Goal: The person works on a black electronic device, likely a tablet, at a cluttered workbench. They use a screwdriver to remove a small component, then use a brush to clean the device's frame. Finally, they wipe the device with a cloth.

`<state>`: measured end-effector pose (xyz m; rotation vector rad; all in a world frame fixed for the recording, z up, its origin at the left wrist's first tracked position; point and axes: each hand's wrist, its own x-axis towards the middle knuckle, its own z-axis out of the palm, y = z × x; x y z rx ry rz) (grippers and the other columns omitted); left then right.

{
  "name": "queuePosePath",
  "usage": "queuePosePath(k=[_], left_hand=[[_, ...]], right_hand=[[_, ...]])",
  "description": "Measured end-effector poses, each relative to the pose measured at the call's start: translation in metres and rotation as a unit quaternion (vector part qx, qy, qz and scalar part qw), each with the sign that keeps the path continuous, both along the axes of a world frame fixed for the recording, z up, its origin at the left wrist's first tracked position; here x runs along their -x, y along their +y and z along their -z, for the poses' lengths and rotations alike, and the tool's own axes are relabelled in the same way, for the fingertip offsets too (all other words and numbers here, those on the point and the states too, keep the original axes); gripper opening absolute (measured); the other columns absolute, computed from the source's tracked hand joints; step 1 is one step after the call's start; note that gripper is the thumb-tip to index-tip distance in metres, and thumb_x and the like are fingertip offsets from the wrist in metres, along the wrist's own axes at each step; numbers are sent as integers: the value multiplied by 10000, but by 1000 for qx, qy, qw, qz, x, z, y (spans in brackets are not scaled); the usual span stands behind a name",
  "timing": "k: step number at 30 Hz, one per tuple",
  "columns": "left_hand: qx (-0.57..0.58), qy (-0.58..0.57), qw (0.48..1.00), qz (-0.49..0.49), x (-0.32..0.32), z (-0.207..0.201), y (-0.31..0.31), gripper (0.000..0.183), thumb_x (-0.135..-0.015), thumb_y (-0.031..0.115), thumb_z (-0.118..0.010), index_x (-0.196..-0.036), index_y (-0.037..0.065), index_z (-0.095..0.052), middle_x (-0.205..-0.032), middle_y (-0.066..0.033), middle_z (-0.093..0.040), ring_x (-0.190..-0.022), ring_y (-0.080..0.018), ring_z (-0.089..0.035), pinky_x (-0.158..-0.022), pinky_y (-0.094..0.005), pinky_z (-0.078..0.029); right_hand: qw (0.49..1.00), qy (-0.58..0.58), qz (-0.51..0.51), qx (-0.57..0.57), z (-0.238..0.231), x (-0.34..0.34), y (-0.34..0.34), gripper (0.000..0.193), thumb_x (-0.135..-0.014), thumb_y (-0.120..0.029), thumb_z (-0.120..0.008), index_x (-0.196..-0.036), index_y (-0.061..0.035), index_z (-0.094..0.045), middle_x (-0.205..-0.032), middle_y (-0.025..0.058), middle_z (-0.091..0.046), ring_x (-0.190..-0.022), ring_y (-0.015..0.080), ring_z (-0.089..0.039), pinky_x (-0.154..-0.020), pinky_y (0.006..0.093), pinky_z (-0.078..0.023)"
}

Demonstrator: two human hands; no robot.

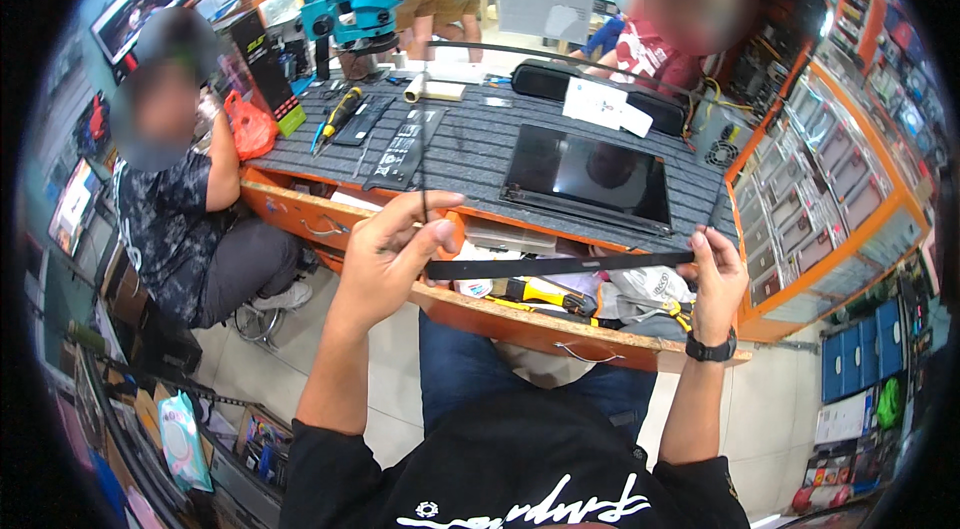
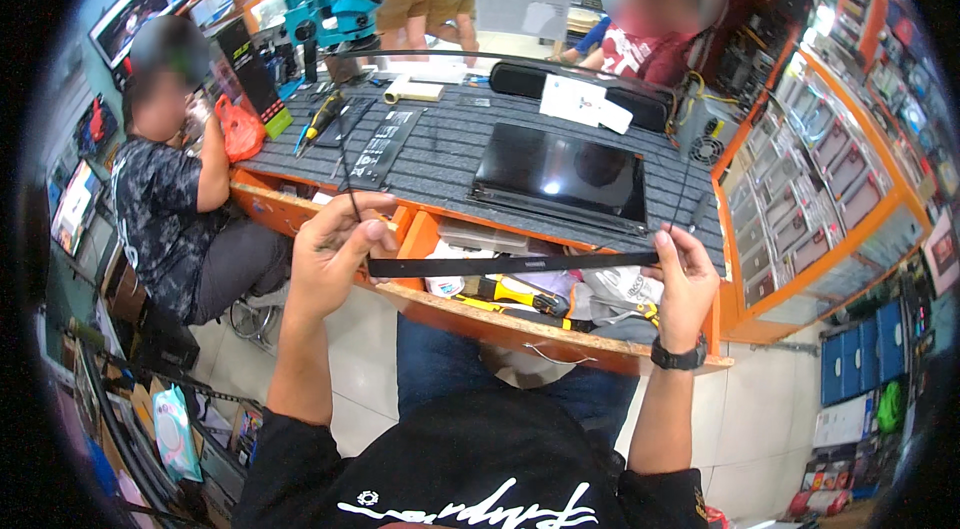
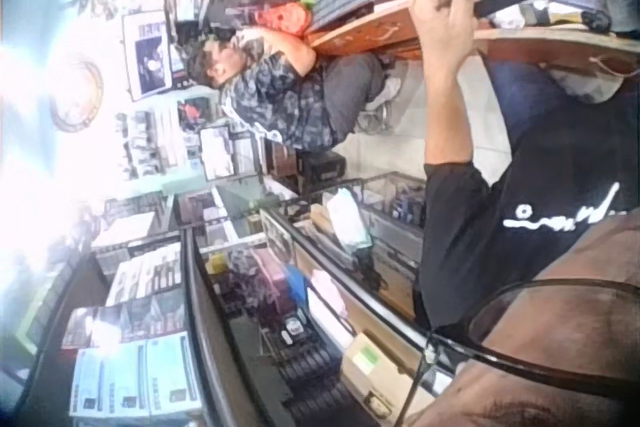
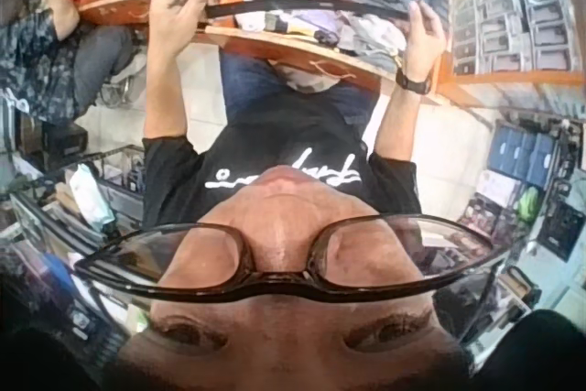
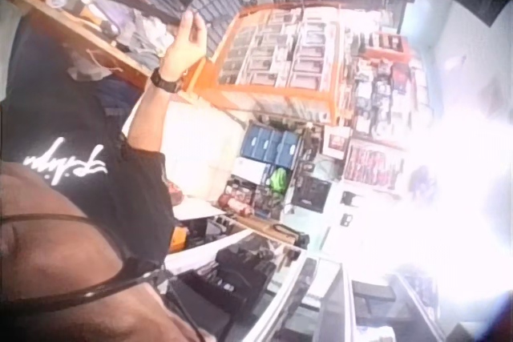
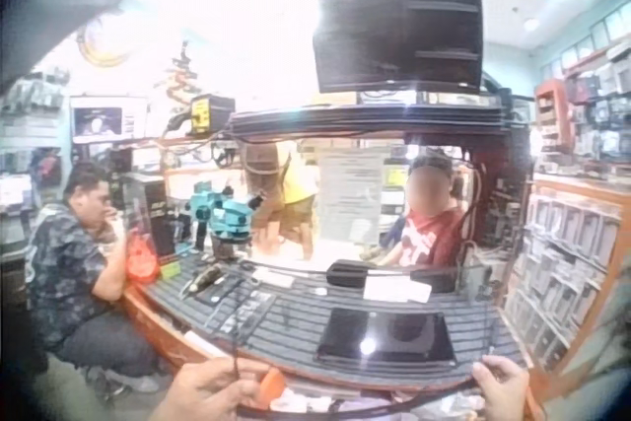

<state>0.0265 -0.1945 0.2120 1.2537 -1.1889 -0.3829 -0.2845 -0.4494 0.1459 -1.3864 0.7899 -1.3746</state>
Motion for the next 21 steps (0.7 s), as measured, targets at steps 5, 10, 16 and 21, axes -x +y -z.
queuePosePath(k=[5, 10, 16, 21], left_hand=[[-51, 86, 995, -3, 6, 30, -2, 321, -1059, 147, -615, -1335, -18, -604, -936, -87, -709, -772, -106, -687, -647, -240, -581], [-57, 168, 982, 61, 16, 76, -2, 378, -1056, 188, -629, -1362, -21, -558, -1041, -160, -718, -841, -206, -744, -727, -299, -627], [-44, 148, 985, 78, 9, 97, 8, 678, -1028, 441, -633, -1499, -4, -432, -1253, -215, -654, -994, -294, -749, -810, -395, -653], [47, 212, 972, 88, -16, 90, 5, 638, -1020, 394, -501, -1482, -43, -444, -1320, -209, -623, -1233, -306, -635, -969, -417, -566]], right_hand=[[990, -9, 82, 118, -36, -13, -2, 243, -991, -86, -717, -1201, 37, -726, -1112, 112, -743, -958, 137, -719, -644, 258, -626], [927, 58, 149, 339, -93, -15, -9, 241, -977, -67, -733, -1203, 17, -749, -940, 92, -768, -812, 125, -731, -644, 234, -559], [880, 96, 107, 452, -156, 6, 7, 244, -937, 37, -727, -1176, 5, -763, -932, 93, -763, -777, 112, -722, -675, 226, -547], [732, 223, 110, 634, -197, 47, 19, 256, -977, 41, -672, -1227, 82, -710, -1116, 169, -765, -968, 191, -752, -877, 273, -594]])
